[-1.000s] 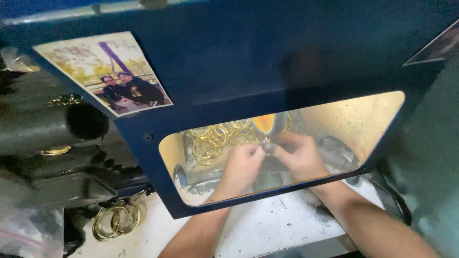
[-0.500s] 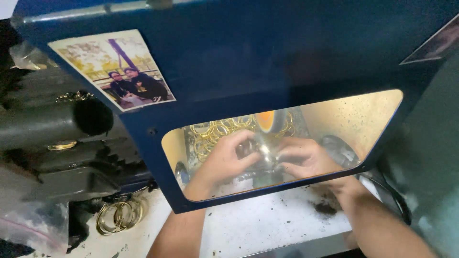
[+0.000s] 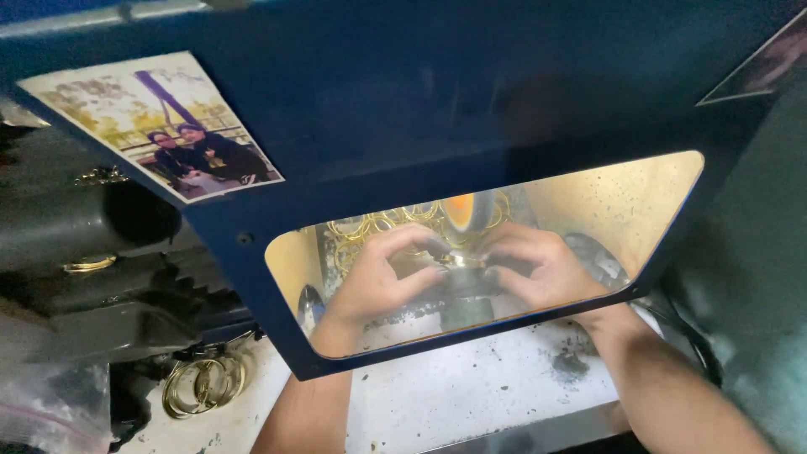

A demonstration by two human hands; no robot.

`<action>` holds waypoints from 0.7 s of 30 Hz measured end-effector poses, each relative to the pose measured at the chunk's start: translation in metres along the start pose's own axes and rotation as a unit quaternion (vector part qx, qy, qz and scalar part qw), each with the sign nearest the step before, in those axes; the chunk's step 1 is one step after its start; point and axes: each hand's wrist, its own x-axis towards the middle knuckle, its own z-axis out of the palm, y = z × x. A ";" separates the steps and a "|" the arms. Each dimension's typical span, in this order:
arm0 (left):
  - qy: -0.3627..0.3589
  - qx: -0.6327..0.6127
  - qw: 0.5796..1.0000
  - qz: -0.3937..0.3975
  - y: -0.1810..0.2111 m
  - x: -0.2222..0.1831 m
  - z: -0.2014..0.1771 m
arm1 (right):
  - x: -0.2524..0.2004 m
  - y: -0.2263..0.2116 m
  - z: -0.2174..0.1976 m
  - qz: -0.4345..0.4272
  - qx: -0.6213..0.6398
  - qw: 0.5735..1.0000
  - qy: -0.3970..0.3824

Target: Polishing a series of gold rings using a bench-mounted polishing machine with a rotating wheel.

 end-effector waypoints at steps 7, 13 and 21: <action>-0.005 0.011 1.000 0.008 -0.006 -0.001 0.000 | 0.000 -0.010 0.001 0.010 -0.006 1.000 0.016; 0.005 0.013 1.000 -0.002 -0.002 0.000 0.003 | -0.002 -0.002 0.003 0.030 -0.022 0.999 0.031; 0.093 0.064 0.993 -0.026 -0.018 0.002 0.021 | -0.004 0.006 0.019 0.219 0.044 0.966 0.128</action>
